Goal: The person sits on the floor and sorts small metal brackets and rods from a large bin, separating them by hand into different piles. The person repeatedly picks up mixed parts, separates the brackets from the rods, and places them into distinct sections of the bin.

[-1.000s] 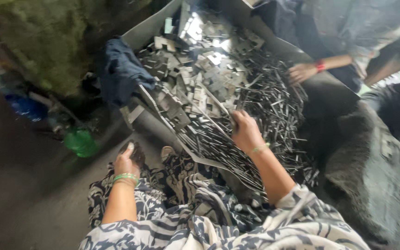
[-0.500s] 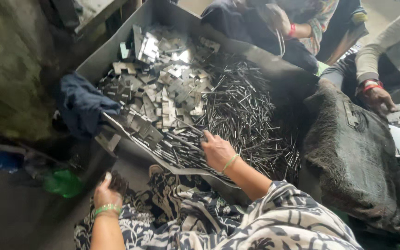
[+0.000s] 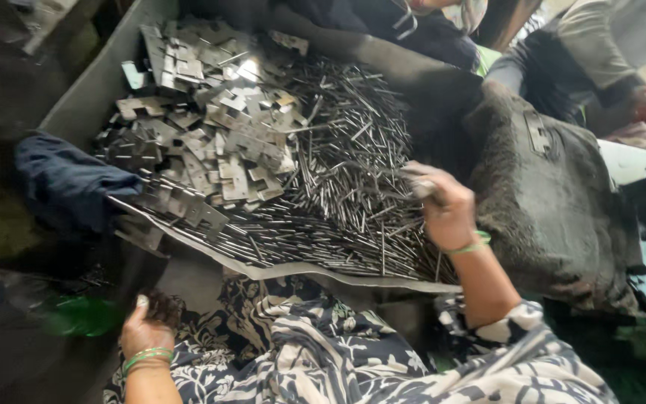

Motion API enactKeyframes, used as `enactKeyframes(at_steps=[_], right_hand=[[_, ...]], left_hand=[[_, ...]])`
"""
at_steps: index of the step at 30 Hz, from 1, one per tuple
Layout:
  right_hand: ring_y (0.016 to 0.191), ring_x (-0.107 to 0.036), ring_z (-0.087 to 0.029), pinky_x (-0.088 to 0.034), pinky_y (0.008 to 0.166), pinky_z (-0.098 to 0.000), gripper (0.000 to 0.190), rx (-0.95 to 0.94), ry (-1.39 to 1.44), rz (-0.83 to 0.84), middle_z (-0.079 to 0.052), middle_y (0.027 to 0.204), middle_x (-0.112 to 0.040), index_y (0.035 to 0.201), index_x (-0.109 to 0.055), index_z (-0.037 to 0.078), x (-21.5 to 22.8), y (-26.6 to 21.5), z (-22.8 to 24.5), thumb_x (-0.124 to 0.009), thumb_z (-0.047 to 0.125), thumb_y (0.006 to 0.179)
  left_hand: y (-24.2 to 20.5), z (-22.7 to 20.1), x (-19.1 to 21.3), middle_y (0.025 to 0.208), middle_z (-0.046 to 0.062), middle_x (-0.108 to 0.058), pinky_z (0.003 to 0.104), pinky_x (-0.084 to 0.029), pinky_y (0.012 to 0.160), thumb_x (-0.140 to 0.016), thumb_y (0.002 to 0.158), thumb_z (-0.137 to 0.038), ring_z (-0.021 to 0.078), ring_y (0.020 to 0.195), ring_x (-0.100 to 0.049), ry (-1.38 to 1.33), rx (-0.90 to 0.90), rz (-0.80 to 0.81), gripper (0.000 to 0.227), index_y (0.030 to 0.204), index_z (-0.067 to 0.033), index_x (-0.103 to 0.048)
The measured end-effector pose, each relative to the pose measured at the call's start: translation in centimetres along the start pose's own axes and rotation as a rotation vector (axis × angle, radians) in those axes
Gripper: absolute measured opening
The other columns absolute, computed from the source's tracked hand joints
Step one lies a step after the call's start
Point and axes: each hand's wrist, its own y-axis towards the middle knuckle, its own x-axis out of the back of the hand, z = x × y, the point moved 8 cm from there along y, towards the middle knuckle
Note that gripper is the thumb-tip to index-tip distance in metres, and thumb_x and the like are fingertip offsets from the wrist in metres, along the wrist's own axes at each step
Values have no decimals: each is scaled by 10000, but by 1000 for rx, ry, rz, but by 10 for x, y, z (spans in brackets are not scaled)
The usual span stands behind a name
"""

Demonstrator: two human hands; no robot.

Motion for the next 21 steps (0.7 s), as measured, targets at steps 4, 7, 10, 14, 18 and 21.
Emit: enactKeyframes(at_steps=[4,7,10,14,18,21], right_hand=[[1194,-701,-342,-596,1011,-358,315,115,-351,-65,-236,1317,-674,1257,-635,-7,49,-2,15,-660,-115,961],[1210,-695,-361,-581,1046,-370,522,125,-490,32,-236,1330,-671,1341,-623,-2,44,-8,-10,-576,-174,850],[1097,-716,-342,-587,952,-383,661,32,-557,224,-207,1276,-702,1351,-628,6,10,-18,-69,-555,-196,725],[1000,-663,-382,-536,887,-456,574,-81,-464,255,-144,1076,-718,1257,-698,85,-26,-43,-145,-641,-66,706],[1021,-611,-338,-476,922,-468,235,-1,-415,257,-106,1002,-684,1008,-690,130,-60,-65,-188,-784,172,796],[1004,-584,-354,-492,875,-457,270,65,-423,436,-125,972,-632,944,-664,85,-87,-79,-197,-740,118,686]], left_hand=[[-3,-5,-6,1058,29,-724,405,-554,930,-650,1060,-222,212,978,-675,16,-32,54,138,1119,-106,-694],[-13,-8,-9,1053,34,-715,419,-540,916,-633,1047,-213,221,974,-663,15,-39,110,145,1142,-117,-685],[-12,-10,-8,1032,27,-718,423,-535,898,-614,1042,-219,215,966,-668,50,-45,81,146,1120,-127,-697],[-8,-11,6,1108,9,-753,327,-543,929,-614,1116,-243,188,1004,-701,93,-18,7,191,1089,-97,-734],[-4,5,-1,1116,28,-745,327,-539,919,-613,1092,-226,188,1002,-693,174,11,-42,181,1122,-90,-728],[-13,15,-23,1121,42,-739,326,-535,912,-612,1073,-212,188,1000,-686,252,22,-82,185,1146,-85,-724]])
